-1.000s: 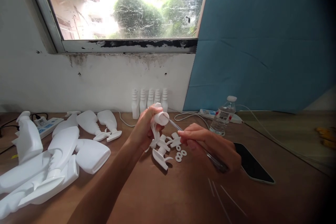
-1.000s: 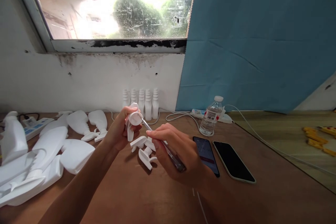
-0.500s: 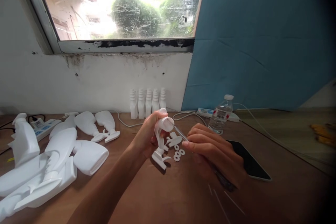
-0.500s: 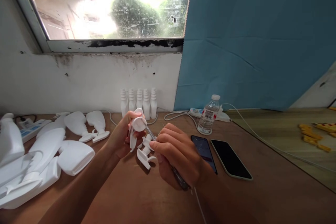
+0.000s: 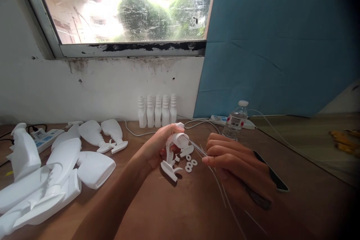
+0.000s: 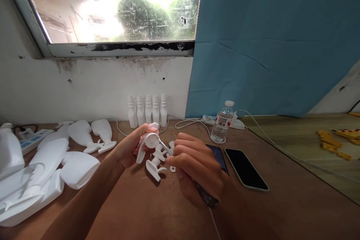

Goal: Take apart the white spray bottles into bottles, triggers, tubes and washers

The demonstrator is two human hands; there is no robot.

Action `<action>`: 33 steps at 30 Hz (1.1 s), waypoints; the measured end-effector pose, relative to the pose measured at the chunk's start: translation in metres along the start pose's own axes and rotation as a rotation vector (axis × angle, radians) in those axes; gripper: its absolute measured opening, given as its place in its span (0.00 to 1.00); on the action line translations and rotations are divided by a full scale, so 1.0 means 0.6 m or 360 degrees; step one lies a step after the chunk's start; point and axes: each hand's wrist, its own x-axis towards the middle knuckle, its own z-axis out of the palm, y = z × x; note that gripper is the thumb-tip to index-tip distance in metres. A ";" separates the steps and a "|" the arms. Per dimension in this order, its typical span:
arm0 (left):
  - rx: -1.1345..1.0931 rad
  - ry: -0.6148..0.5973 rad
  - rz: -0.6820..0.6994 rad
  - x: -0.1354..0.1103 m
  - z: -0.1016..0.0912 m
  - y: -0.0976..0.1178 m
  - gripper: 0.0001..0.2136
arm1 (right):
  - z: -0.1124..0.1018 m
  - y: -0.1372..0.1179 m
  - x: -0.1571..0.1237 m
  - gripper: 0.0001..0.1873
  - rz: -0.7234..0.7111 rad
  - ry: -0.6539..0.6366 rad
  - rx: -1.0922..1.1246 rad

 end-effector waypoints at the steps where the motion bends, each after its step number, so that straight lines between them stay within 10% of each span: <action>1: 0.0025 0.0010 -0.0011 0.000 -0.001 0.000 0.12 | 0.000 0.000 0.000 0.11 -0.0017 0.0009 0.0036; 24: 0.0198 0.0167 0.0393 0.000 0.012 -0.013 0.14 | 0.009 -0.008 0.006 0.14 0.0069 0.0141 0.0110; 33: -0.0181 -0.0062 0.0107 -0.002 0.013 -0.011 0.13 | 0.002 -0.010 0.002 0.14 0.0052 0.0148 0.0105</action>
